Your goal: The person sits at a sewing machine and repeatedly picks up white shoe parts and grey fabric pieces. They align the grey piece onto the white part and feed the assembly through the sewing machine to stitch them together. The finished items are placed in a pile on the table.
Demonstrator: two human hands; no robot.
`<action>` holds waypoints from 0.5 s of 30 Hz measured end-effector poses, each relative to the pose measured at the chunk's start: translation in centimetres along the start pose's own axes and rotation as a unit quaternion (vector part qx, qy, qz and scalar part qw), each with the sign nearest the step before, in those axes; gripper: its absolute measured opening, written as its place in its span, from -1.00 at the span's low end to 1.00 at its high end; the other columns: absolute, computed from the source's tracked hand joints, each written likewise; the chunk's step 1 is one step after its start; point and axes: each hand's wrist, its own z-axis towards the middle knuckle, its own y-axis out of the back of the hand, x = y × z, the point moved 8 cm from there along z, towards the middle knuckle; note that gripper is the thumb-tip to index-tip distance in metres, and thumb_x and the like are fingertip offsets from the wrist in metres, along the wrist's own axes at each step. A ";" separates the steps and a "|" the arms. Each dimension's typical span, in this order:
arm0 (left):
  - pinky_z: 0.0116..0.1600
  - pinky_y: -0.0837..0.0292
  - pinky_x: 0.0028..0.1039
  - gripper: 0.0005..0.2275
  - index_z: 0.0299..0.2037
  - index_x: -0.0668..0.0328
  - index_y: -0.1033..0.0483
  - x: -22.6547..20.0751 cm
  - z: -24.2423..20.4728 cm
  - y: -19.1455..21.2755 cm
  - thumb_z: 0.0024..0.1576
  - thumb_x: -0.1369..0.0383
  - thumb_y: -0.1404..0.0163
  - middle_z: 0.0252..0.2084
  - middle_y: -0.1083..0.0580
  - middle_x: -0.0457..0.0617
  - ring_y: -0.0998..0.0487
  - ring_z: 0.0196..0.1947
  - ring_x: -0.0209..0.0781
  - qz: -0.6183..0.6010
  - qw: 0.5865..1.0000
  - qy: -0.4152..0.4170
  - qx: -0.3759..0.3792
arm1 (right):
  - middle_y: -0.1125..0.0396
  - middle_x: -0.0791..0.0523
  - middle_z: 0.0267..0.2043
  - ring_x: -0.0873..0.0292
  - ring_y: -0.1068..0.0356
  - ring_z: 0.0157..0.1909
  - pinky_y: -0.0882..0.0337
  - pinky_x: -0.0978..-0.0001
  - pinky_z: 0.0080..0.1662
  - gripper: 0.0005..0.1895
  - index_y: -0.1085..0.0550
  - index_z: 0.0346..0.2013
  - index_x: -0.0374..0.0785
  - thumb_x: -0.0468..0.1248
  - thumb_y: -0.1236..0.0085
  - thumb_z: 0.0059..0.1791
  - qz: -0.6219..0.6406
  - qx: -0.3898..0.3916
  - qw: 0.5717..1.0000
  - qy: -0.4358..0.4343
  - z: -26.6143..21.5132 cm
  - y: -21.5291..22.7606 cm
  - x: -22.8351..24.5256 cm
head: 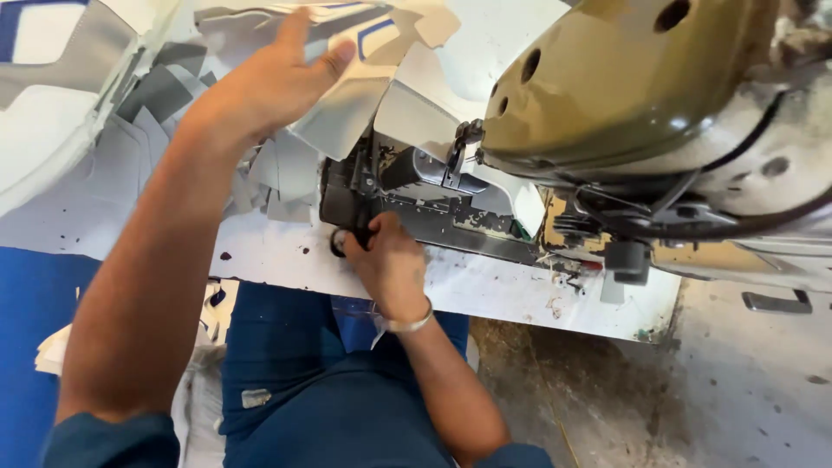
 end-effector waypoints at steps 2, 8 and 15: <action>-0.04 -0.45 -0.25 -0.43 0.42 0.23 -0.08 -2.7 -0.2 -0.3 0.30 0.22 -0.08 -0.01 -0.53 0.16 -0.56 -0.04 -0.04 -0.111 0.992 -0.061 0.022 | -0.41 0.10 -0.53 0.12 -0.45 -0.50 -0.44 0.28 -0.37 -0.65 -0.46 -0.25 -0.29 -0.13 -0.37 -0.12 0.022 0.041 0.998 -0.053 -0.3 -1.2 -3.2; -0.06 -0.47 -0.34 -0.65 0.24 0.12 -0.47 -6.8 -5.7 3.1 0.30 0.46 -0.29 -0.11 -0.45 -0.01 -0.51 -0.24 -0.11 0.011 0.935 -0.271 -0.229 | -0.41 0.17 -0.46 0.28 -0.40 -0.45 -0.37 0.43 -0.37 -0.69 -0.44 -0.26 -0.35 -0.12 -0.21 0.02 0.327 0.165 0.917 -0.160 -3.6 -4.7 -7.4; -0.24 -0.49 -0.48 -0.73 0.04 0.05 -0.58 -5.6 -11.6 0.8 0.19 0.54 -0.29 -0.16 -0.44 -0.07 -0.52 -0.32 -0.22 0.052 0.875 -0.260 -0.404 | -0.34 0.15 -0.43 0.36 -0.22 -0.51 -0.27 0.52 -0.42 -0.80 -0.34 -0.18 -0.22 -0.23 -0.12 -0.01 0.440 0.115 0.883 -0.118 -0.9 -4.3 0.1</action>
